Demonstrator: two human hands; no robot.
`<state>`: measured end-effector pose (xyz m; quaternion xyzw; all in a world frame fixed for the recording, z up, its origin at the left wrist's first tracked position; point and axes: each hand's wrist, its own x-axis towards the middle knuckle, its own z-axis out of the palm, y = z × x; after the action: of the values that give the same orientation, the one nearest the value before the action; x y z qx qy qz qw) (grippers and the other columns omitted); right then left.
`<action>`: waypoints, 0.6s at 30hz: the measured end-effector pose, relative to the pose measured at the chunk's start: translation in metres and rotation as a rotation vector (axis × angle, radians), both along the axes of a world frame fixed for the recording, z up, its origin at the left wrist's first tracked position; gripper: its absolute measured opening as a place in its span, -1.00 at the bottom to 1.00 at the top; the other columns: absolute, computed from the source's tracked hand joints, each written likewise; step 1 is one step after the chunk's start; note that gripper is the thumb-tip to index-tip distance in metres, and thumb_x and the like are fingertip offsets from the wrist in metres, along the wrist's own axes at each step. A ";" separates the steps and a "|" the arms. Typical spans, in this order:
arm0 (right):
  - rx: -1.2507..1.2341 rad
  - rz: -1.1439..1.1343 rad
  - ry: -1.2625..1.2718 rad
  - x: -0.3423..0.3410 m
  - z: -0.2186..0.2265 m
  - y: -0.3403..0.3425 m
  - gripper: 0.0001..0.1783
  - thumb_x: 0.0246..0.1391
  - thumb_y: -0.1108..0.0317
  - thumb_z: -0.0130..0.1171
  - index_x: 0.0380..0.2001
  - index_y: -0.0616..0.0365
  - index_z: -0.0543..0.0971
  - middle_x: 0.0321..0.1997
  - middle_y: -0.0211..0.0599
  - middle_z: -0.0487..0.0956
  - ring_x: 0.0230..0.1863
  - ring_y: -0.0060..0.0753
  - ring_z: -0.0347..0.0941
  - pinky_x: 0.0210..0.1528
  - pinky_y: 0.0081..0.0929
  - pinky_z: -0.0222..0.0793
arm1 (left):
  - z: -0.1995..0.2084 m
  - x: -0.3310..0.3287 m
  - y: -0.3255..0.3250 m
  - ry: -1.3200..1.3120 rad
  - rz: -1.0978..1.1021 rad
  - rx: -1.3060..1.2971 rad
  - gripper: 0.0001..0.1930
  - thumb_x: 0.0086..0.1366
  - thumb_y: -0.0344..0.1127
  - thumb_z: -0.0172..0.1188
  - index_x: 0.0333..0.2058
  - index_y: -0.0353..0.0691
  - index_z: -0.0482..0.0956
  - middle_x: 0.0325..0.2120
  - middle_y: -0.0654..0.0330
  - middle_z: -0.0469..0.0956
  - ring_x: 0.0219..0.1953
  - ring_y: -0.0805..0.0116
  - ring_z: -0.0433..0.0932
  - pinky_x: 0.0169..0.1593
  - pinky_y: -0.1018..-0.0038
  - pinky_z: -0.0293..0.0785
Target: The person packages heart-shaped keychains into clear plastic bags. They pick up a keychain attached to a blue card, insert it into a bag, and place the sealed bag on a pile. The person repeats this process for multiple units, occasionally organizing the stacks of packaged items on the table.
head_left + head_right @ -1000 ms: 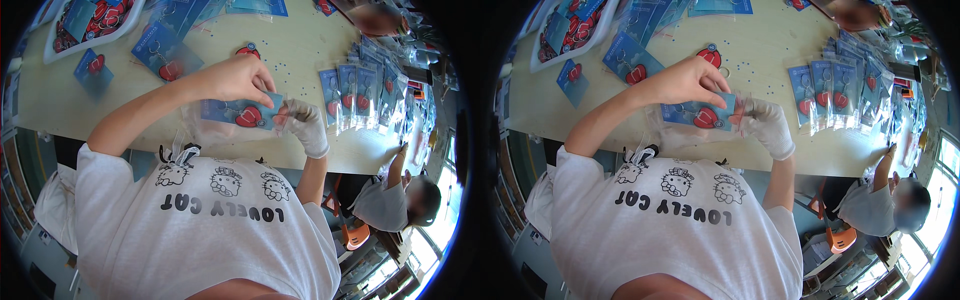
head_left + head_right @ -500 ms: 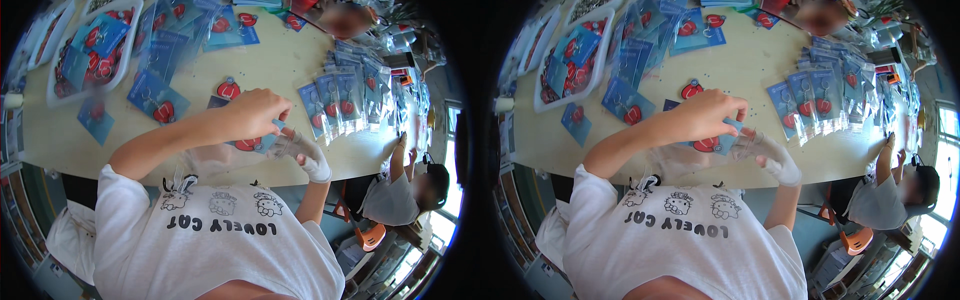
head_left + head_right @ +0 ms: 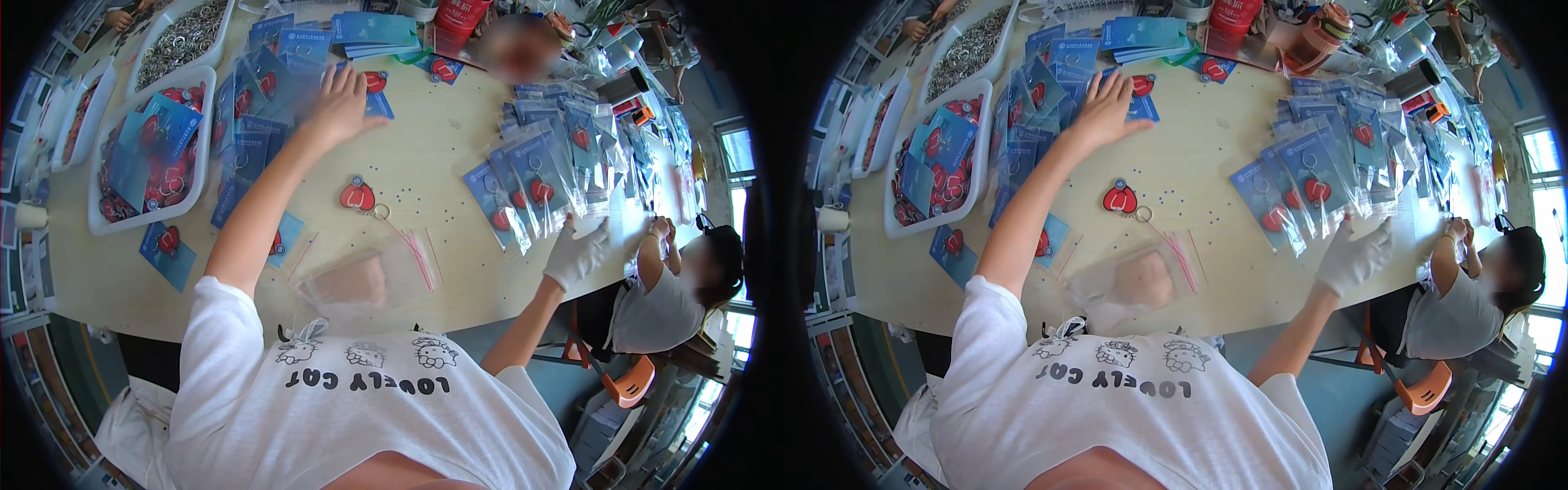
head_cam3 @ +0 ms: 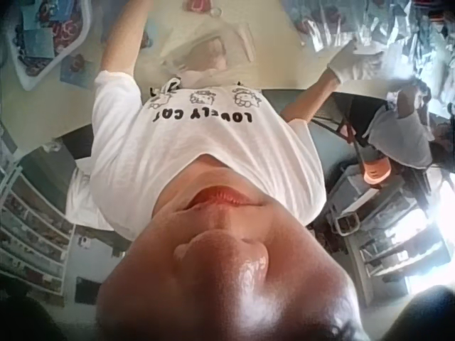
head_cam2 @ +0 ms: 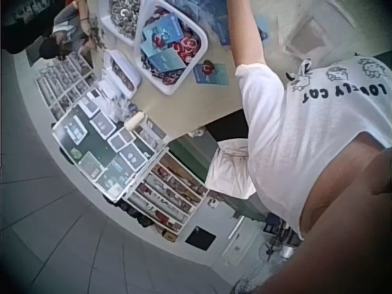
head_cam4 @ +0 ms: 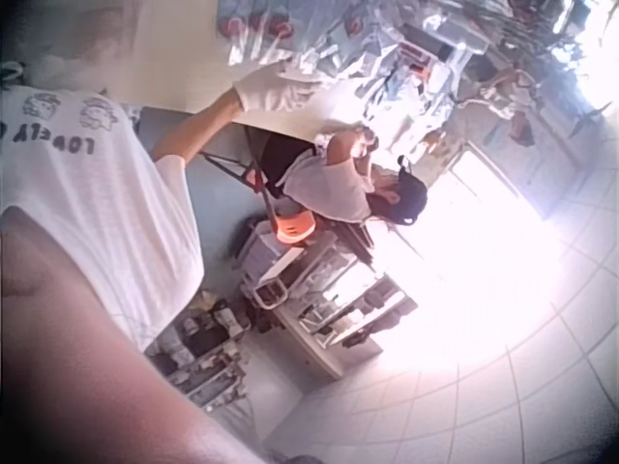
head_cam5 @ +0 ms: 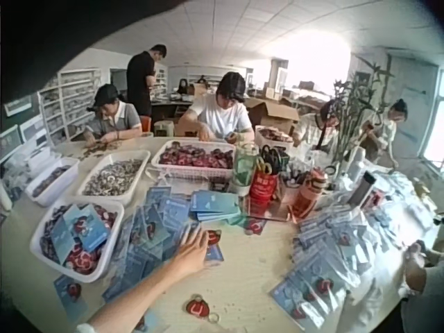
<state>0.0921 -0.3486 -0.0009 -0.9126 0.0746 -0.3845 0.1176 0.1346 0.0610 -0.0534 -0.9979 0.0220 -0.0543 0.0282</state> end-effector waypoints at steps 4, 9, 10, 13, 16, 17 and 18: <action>0.576 0.723 0.304 0.013 0.004 0.095 -0.64 0.10 0.49 0.10 0.01 0.25 0.44 -0.11 -0.17 0.53 -0.09 -0.31 0.49 -0.01 -0.44 0.36 | -0.023 -0.006 -0.015 -0.065 -0.014 -0.094 -0.05 0.18 0.35 -0.02 0.27 -0.37 0.07 0.26 -0.25 0.07 0.37 -0.07 -0.11 0.36 -0.01 -0.32; 0.958 0.952 0.894 0.095 -0.065 0.207 -0.52 0.08 0.17 0.11 -0.04 0.32 0.51 -0.29 -0.12 0.63 -0.30 -0.38 0.56 -0.20 -0.52 0.41 | -0.024 -0.008 -0.018 -0.114 -0.014 -0.218 -0.08 0.16 0.31 0.05 0.27 -0.33 0.10 0.24 -0.25 0.10 0.37 -0.08 -0.08 0.35 -0.02 -0.28; 0.868 0.930 0.951 0.099 -0.056 0.219 -0.55 0.06 0.17 0.12 -0.09 0.32 0.54 -0.32 -0.14 0.63 -0.33 -0.41 0.55 -0.23 -0.52 0.41 | -0.029 -0.008 -0.014 -0.153 -0.018 -0.217 -0.07 0.16 0.30 0.06 0.27 -0.32 0.09 0.24 -0.24 0.10 0.37 -0.07 -0.07 0.35 -0.02 -0.28; 0.676 0.884 1.014 0.105 -0.031 0.235 -0.63 -0.01 0.17 0.21 -0.29 0.30 0.64 -0.45 -0.22 0.61 -0.44 -0.51 0.51 -0.37 -0.51 0.39 | -0.038 -0.009 -0.015 -0.237 -0.013 -0.249 -0.05 0.13 0.27 0.13 0.28 -0.32 0.06 0.25 -0.20 0.09 0.37 -0.05 -0.07 0.35 0.00 -0.26; 0.519 0.821 1.223 0.116 -0.025 0.244 -0.62 -0.05 0.15 0.25 -0.25 0.23 0.65 -0.43 -0.24 0.62 -0.44 -0.50 0.50 -0.37 -0.49 0.39 | -0.041 -0.010 -0.015 -0.325 -0.021 -0.263 0.00 0.08 0.36 0.09 0.25 -0.40 0.11 0.22 -0.24 0.14 0.34 -0.07 0.02 0.33 -0.02 -0.20; 0.546 0.843 1.192 0.117 -0.026 0.246 -0.62 -0.05 0.15 0.24 -0.25 0.23 0.64 -0.43 -0.24 0.62 -0.43 -0.48 0.51 -0.35 -0.48 0.39 | -0.042 -0.009 -0.014 -0.361 -0.026 -0.286 0.02 0.06 0.36 0.11 0.25 -0.40 0.11 0.22 -0.24 0.15 0.33 -0.07 0.04 0.33 -0.02 -0.17; 0.577 0.864 1.159 0.118 -0.030 0.250 -0.62 -0.05 0.15 0.24 -0.25 0.22 0.64 -0.42 -0.23 0.62 -0.43 -0.47 0.51 -0.34 -0.46 0.39 | -0.039 -0.009 -0.013 -0.396 -0.034 -0.307 0.04 0.05 0.36 0.13 0.25 -0.41 0.10 0.21 -0.24 0.15 0.32 -0.08 0.06 0.32 -0.03 -0.14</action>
<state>0.2100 -0.0986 -0.0310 -0.8493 -0.1412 0.2684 0.4321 0.1258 0.0475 -0.0923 -0.9599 0.0245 -0.2518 -0.1207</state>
